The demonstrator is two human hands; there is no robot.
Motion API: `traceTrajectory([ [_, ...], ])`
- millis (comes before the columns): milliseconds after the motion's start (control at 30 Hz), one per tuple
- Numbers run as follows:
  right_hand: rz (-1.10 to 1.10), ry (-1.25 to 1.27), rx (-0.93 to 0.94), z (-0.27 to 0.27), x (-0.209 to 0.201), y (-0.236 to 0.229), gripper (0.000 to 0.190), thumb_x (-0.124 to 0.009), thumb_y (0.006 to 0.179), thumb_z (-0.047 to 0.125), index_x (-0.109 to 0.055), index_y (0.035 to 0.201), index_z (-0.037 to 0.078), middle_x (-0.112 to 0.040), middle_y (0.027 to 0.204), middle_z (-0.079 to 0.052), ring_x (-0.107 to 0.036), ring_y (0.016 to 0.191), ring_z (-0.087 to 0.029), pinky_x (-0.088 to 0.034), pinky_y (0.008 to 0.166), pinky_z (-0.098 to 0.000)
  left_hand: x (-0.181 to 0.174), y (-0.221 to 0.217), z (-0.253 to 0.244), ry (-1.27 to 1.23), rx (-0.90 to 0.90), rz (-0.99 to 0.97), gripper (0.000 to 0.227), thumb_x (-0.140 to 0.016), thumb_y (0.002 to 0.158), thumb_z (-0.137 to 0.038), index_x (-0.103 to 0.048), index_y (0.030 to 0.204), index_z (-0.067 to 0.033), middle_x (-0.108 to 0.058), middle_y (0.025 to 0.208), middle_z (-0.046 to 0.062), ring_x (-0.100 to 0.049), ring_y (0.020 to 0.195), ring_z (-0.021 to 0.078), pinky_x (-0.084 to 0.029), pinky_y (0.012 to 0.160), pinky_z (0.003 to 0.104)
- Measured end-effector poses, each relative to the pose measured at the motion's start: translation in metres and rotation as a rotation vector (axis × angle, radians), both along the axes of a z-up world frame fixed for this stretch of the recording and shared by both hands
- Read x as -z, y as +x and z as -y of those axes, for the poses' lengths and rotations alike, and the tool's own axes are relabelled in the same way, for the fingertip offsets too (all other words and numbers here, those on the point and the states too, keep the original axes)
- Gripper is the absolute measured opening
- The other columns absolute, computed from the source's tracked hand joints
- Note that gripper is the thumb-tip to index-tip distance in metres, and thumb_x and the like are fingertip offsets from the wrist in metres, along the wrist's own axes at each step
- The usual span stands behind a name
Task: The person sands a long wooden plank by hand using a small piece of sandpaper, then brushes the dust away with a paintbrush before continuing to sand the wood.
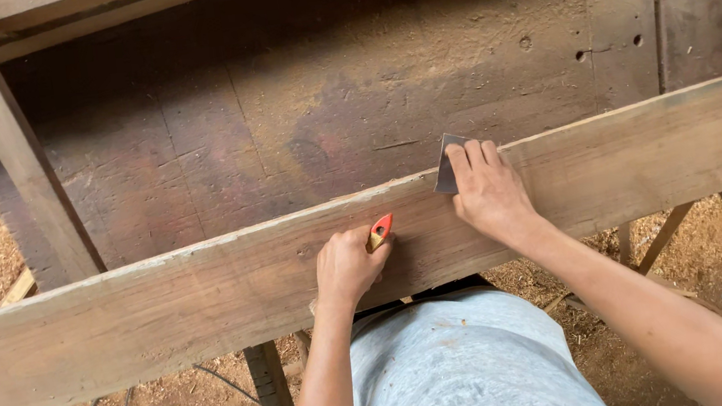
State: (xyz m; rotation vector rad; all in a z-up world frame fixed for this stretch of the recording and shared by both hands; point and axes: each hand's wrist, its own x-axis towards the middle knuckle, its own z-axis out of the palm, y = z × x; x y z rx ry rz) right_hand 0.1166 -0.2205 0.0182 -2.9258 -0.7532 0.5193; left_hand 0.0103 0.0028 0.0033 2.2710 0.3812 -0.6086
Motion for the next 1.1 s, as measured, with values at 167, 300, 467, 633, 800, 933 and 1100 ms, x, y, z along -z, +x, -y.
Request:
traceTrajectory([
  [167,-0.050,-0.147,0.012,0.000,0.016,-0.003,0.062,-0.055,0.096,0.038,-0.038,0.146,0.005,-0.051,0.124,-0.019,-0.047,0.123,-0.036,-0.037,0.107,-0.0525,-0.001,0.000,0.002,-0.008,-0.017,-0.046,0.036,-0.070,0.087,-0.043,-0.071,0.071,-0.0115,-0.066,0.051,0.006,-0.070,0.057,0.0286,-0.055,0.062,0.044],
  [300,0.071,0.050,-0.062,-0.008,0.028,-0.013,0.062,-0.037,0.108,0.047,-0.043,0.149,0.001,-0.048,0.149,-0.019,-0.039,0.140,-0.031,-0.026,0.116,-0.0538,0.001,-0.004,0.002,-0.012,-0.018,-0.016,0.033,-0.071,0.086,-0.040,-0.070,0.071,-0.0110,-0.067,0.053,0.007,-0.070,0.059,0.0299,-0.056,0.064,0.044],
  [467,0.035,0.387,-0.227,-0.015,0.030,-0.015,0.049,-0.045,0.105,0.035,-0.052,0.146,0.008,-0.057,0.149,-0.013,-0.048,0.142,-0.028,-0.034,0.121,-0.0452,0.010,-0.011,0.002,0.071,0.021,0.111,0.022,-0.075,0.078,-0.032,-0.071,0.074,-0.0109,-0.069,0.066,0.015,-0.069,0.067,0.0376,-0.054,0.064,0.050],
  [633,-0.095,0.269,-0.015,-0.006,0.019,-0.008,0.034,-0.053,0.109,0.026,-0.056,0.141,0.012,-0.062,0.144,-0.010,-0.057,0.133,-0.025,-0.044,0.117,-0.0405,0.014,-0.016,0.008,0.073,0.011,0.156,0.029,-0.078,0.081,-0.035,-0.067,0.081,-0.0083,-0.068,0.066,0.018,-0.068,0.067,0.0406,-0.053,0.061,0.052],
  [800,0.025,0.442,-0.161,0.007,0.021,-0.002,0.048,-0.057,0.092,0.015,-0.060,0.140,0.009,-0.061,0.144,-0.011,-0.056,0.134,-0.026,-0.045,0.114,-0.0431,0.010,-0.013,0.012,0.130,0.006,0.138,0.030,-0.077,0.082,-0.038,-0.067,0.082,-0.0099,-0.068,0.066,0.017,-0.068,0.067,0.0410,-0.053,0.060,0.053],
  [933,0.043,0.258,-0.099,0.007,0.029,-0.006,0.038,-0.058,0.099,0.020,-0.063,0.136,0.013,-0.061,0.144,-0.003,-0.056,0.136,-0.022,-0.043,0.117,-0.0413,0.007,-0.009,0.012,0.148,-0.004,0.086,0.040,-0.076,0.085,-0.048,-0.068,0.078,-0.0089,-0.068,0.065,0.019,-0.068,0.065,0.0421,-0.052,0.059,0.053],
  [1100,0.027,0.410,-0.126,0.021,0.029,-0.007,0.045,-0.053,0.098,0.012,-0.061,0.143,0.015,-0.061,0.147,-0.004,-0.053,0.138,-0.022,-0.038,0.122,-0.0408,0.000,-0.001,0.015,0.135,0.049,0.011,0.052,-0.071,0.084,-0.059,-0.066,0.077,-0.0079,-0.069,0.066,0.018,-0.070,0.065,0.0393,-0.053,0.058,0.051],
])
